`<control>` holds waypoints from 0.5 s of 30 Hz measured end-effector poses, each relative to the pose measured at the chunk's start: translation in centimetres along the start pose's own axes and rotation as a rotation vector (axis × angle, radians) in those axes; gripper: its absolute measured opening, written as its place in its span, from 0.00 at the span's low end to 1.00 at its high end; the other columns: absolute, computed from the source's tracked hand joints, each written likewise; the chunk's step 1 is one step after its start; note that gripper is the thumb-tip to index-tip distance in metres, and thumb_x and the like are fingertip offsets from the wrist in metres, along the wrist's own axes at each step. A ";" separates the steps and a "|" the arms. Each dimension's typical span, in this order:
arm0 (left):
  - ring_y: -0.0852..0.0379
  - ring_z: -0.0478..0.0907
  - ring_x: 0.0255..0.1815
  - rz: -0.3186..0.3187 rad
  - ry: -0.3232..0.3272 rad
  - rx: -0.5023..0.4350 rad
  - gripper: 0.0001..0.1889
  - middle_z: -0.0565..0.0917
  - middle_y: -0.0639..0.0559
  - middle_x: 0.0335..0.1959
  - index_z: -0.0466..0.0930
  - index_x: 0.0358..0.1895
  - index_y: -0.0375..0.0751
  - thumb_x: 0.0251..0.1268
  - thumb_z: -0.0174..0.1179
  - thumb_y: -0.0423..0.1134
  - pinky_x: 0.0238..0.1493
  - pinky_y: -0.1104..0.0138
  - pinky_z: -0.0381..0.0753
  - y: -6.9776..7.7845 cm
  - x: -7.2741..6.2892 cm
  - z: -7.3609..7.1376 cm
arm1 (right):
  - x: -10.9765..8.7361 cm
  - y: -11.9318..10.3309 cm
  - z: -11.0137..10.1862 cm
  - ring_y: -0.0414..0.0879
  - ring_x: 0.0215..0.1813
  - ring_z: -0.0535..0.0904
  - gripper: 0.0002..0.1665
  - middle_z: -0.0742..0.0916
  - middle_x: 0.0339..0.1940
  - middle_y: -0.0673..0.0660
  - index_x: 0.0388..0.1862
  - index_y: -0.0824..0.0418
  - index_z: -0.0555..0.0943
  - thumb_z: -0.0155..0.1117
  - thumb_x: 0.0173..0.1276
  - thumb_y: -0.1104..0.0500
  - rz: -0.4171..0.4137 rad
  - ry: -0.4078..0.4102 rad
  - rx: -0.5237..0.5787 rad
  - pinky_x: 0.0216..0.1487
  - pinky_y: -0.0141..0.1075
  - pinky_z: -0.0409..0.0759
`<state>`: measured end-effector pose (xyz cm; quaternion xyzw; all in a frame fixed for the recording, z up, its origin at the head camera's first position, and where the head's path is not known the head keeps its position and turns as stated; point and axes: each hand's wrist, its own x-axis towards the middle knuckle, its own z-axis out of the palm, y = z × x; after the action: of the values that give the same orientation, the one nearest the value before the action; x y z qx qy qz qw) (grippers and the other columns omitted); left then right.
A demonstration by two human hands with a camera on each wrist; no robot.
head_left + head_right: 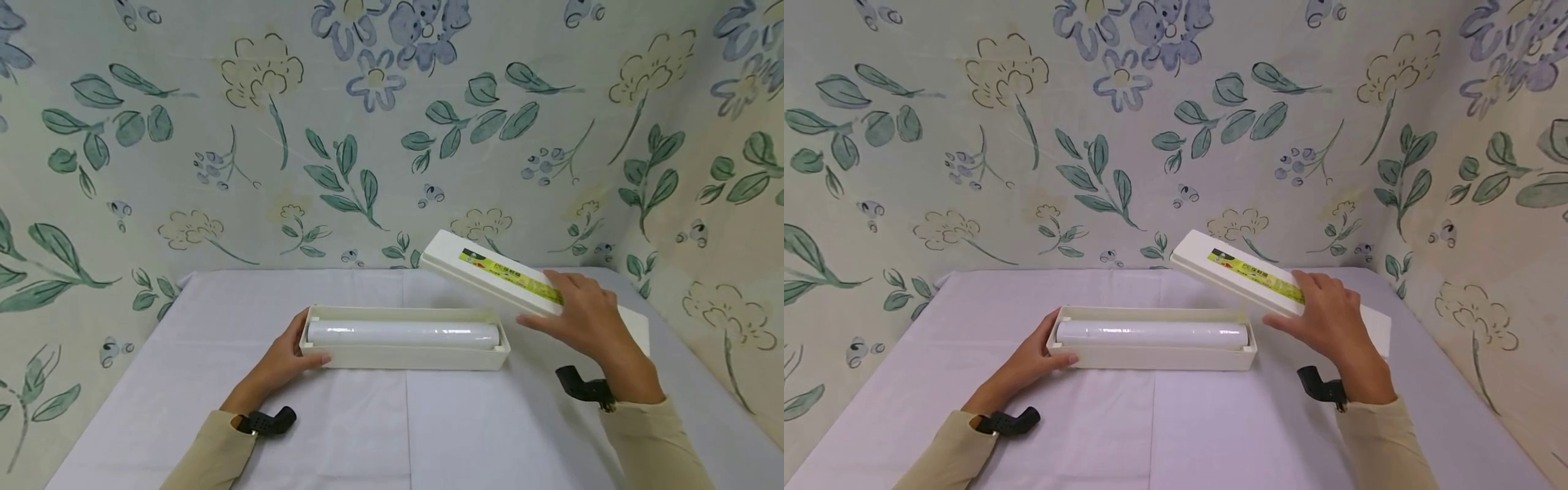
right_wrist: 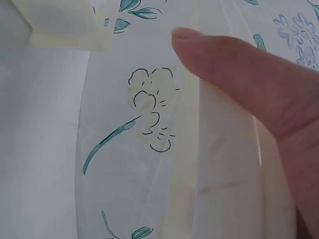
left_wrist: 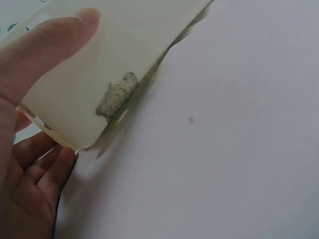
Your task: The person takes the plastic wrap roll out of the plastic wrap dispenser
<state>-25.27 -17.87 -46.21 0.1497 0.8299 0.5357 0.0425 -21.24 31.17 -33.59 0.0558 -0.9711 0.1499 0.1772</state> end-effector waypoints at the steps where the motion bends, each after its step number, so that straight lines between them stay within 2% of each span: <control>1: 0.44 0.59 0.72 0.000 -0.001 0.001 0.52 0.61 0.50 0.73 0.46 0.76 0.61 0.51 0.73 0.49 0.69 0.43 0.55 0.1 0.0 0.0 | 0.0 0.0 0.0 0.69 0.53 0.66 0.61 0.72 0.61 0.74 0.71 0.64 0.65 0.71 0.47 0.28 0.001 0.000 -0.001 0.44 0.66 0.59; 10: 0.44 0.61 0.71 -0.012 -0.004 0.007 0.53 0.61 0.49 0.72 0.46 0.76 0.60 0.51 0.73 0.50 0.69 0.44 0.57 0.3 -0.2 0.1 | -0.2 0.3 -0.4 0.69 0.52 0.66 0.61 0.73 0.61 0.74 0.71 0.63 0.65 0.72 0.46 0.28 0.022 0.000 -0.004 0.43 0.67 0.60; 15: 0.44 0.60 0.71 0.005 -0.003 0.010 0.53 0.61 0.49 0.73 0.45 0.76 0.59 0.51 0.73 0.50 0.69 0.44 0.56 0.3 -0.2 0.1 | -0.1 0.4 -0.6 0.69 0.53 0.66 0.61 0.72 0.60 0.74 0.70 0.64 0.65 0.72 0.47 0.29 0.027 -0.003 -0.007 0.43 0.66 0.59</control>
<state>-24.95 -17.71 -46.03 0.1526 0.8321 0.5316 0.0419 -20.97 31.74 -33.18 0.0423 -0.9725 0.1489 0.1739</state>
